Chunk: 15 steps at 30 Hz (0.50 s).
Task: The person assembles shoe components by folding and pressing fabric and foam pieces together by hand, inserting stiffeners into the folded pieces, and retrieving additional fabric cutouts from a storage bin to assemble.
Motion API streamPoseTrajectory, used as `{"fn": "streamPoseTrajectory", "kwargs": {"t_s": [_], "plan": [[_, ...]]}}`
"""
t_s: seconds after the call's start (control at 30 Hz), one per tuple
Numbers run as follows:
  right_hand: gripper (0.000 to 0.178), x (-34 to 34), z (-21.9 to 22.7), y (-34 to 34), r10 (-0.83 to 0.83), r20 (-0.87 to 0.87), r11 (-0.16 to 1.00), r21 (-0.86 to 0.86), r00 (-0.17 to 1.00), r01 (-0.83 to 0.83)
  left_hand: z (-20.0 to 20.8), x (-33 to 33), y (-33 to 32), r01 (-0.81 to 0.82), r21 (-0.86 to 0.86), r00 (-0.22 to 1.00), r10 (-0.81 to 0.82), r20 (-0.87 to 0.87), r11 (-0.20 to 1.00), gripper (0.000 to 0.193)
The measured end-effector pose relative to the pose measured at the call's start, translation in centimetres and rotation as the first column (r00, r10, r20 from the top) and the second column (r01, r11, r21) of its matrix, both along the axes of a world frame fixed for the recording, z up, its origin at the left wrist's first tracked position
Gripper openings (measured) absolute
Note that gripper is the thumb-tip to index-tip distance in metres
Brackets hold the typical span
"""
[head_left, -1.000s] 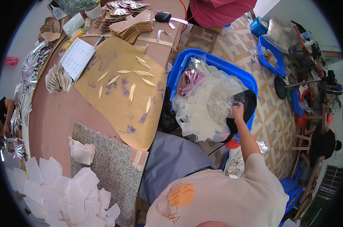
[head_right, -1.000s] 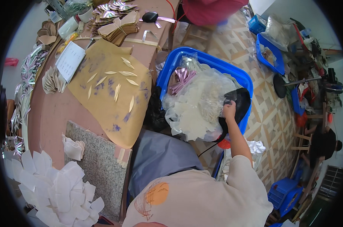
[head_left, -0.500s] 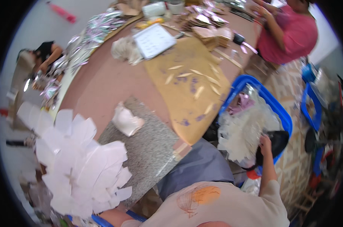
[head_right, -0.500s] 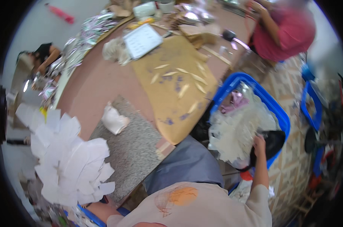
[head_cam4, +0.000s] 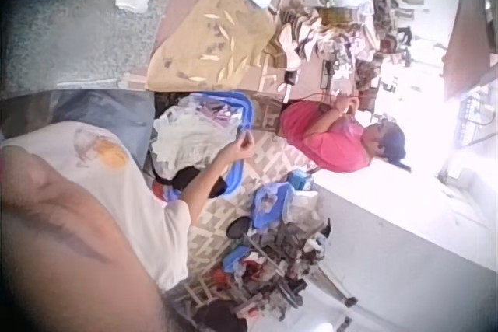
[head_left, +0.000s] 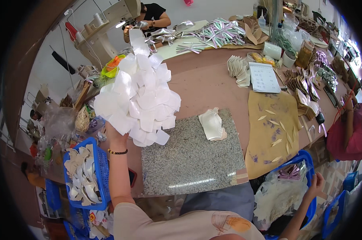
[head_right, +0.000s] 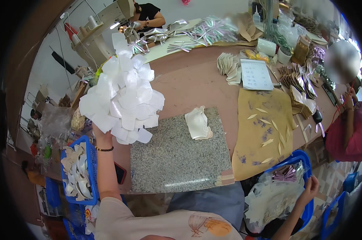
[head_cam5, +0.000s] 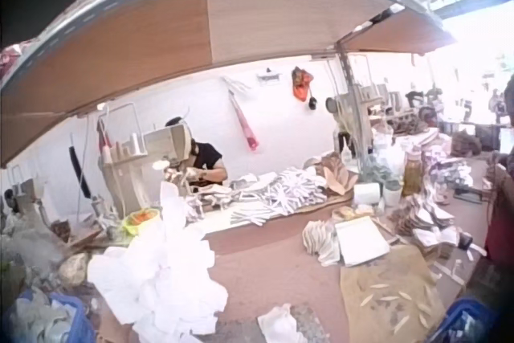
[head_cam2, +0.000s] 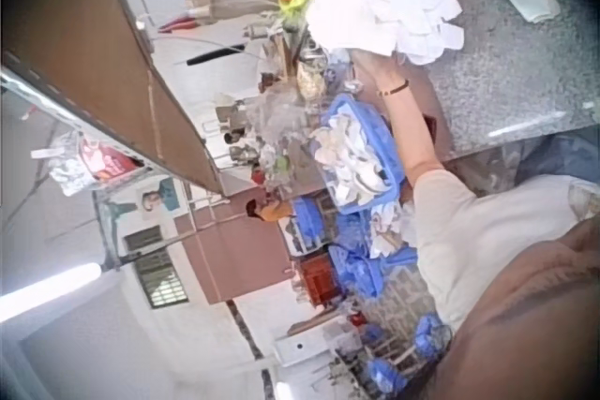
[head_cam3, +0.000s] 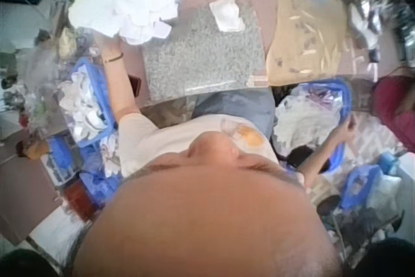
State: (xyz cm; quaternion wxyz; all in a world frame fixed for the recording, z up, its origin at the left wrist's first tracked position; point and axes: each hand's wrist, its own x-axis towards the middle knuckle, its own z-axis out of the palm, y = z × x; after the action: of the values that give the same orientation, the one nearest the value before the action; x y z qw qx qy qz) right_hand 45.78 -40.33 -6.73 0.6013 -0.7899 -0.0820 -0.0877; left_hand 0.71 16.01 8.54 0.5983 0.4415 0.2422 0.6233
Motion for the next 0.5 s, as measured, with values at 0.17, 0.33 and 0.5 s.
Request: {"fn": "streamPoseTrajectory", "kwargs": {"t_s": [0.17, 0.33, 0.5], "plan": [[0.012, -6.6, 5.9, 16.4, 0.551, 0.133, 0.82, -0.266, 0.824, -0.506, -0.7, 1.3, 1.9, 0.176, 0.014, 0.974, -0.177, 0.141, 0.984, 0.04], [0.025, -12.6, 8.0, 27.5, 0.88, 0.07, 0.449, -0.443, 0.47, -0.776, -2.2, 3.3, 4.4, 0.311, -0.044, 0.91, -0.284, 0.304, 0.949, 0.041], [0.027, -14.0, 7.7, 31.8, 0.921, 0.186, 0.387, -0.544, 0.342, -0.745, -1.2, -1.2, 4.2, 0.299, 0.01, 0.888, -0.282, 0.364, 0.954, 0.041]]}}
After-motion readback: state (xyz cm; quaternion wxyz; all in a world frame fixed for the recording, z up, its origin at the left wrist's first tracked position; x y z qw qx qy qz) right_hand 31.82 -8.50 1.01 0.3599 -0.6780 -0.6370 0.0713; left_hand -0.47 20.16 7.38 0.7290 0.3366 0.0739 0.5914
